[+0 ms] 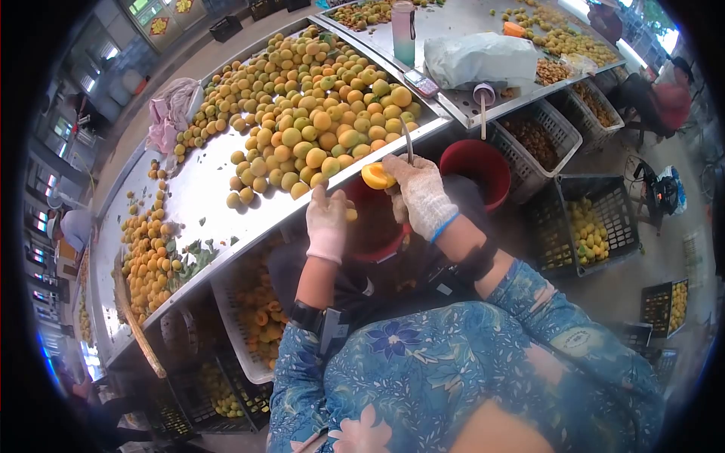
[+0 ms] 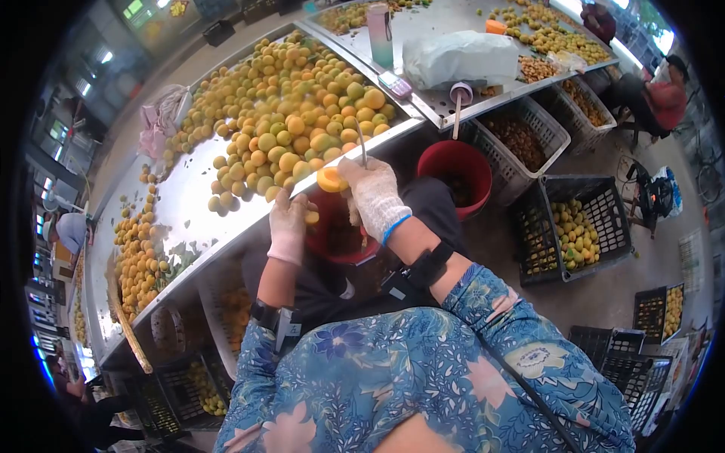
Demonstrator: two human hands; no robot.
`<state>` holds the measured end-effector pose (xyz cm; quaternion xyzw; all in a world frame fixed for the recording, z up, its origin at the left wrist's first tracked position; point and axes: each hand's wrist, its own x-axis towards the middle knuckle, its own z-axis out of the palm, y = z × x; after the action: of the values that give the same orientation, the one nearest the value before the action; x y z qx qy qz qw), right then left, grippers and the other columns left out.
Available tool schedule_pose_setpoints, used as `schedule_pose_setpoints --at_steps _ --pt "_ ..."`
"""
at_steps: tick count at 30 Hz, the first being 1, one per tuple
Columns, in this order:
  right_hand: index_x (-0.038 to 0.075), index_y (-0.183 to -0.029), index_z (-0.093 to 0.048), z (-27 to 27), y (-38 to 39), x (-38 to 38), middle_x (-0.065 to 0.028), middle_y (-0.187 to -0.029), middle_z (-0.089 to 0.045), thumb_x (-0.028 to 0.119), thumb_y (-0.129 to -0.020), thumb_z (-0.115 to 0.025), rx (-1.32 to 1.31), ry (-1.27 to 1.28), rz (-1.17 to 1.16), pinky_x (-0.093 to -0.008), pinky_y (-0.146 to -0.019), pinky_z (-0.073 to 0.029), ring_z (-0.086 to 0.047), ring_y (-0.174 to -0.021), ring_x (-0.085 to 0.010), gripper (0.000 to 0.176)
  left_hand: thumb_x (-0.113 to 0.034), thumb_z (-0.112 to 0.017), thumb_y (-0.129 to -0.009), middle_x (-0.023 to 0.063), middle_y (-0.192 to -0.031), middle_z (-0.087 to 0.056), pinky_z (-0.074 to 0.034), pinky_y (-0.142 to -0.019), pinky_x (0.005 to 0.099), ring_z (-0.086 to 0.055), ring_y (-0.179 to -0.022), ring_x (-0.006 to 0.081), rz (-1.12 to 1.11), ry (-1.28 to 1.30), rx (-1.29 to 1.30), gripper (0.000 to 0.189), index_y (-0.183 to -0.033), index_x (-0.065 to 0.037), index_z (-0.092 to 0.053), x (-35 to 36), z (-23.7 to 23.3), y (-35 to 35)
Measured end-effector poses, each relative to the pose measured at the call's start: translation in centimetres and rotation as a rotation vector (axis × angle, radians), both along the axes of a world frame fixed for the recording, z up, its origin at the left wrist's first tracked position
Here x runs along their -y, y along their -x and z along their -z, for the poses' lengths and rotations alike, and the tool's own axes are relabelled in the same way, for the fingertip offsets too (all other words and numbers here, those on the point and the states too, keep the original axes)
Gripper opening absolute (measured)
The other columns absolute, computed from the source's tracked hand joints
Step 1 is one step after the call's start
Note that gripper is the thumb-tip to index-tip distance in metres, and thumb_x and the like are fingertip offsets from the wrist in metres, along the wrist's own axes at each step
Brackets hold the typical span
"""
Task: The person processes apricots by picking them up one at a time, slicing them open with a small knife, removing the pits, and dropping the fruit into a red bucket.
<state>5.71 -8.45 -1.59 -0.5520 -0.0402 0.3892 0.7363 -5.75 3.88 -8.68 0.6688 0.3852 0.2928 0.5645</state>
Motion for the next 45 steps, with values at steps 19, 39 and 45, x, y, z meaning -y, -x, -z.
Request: schedule_pose_setpoints --at_steps 19,39,45 --pt "0.006 -0.081 -0.061 1.4 0.5 -0.6 -0.0009 -0.054 -0.052 0.027 -0.089 -0.062 0.236 0.139 -0.23 -0.0267 -0.031 -0.034 -0.044 -0.034 -0.0121 0.022 -0.029 -0.048 -0.098 0.0077 -0.102 -0.062 -0.047 -0.084 0.0268 -0.058 -0.094 0.0132 0.617 -0.17 -0.002 0.037 -0.116 0.001 -0.059 -0.2 -2.8 0.6" --pt "0.016 -0.117 -0.049 -0.2 -1.5 -2.0 -0.0083 -0.084 -0.051 0.035 -0.095 -0.056 -0.211 -0.065 -0.258 -0.0325 -0.043 -0.045 -0.042 -0.048 -0.0106 0.03 -0.036 -0.055 -0.089 0.0288 -0.116 -0.06 -0.045 -0.097 0.0419 -0.057 -0.111 0.0397 -0.114 -0.57 -1.05 0.053 -0.13 -0.002 -0.052 -19.3 -2.1 18.9" --pt "0.02 -0.134 -0.046 -2.0 -1.3 -3.1 -0.0008 -0.08 -0.049 0.031 -0.1 -0.047 -0.065 -0.086 -0.291 -0.0209 -0.047 -0.035 -0.039 -0.051 -0.0048 0.035 -0.024 -0.065 -0.082 0.0235 -0.138 -0.045 -0.041 -0.103 0.0386 -0.05 -0.124 0.0355 -0.156 -0.536 -0.849 0.065 -0.139 -0.004 -0.042 -25.6 1.3 14.6"
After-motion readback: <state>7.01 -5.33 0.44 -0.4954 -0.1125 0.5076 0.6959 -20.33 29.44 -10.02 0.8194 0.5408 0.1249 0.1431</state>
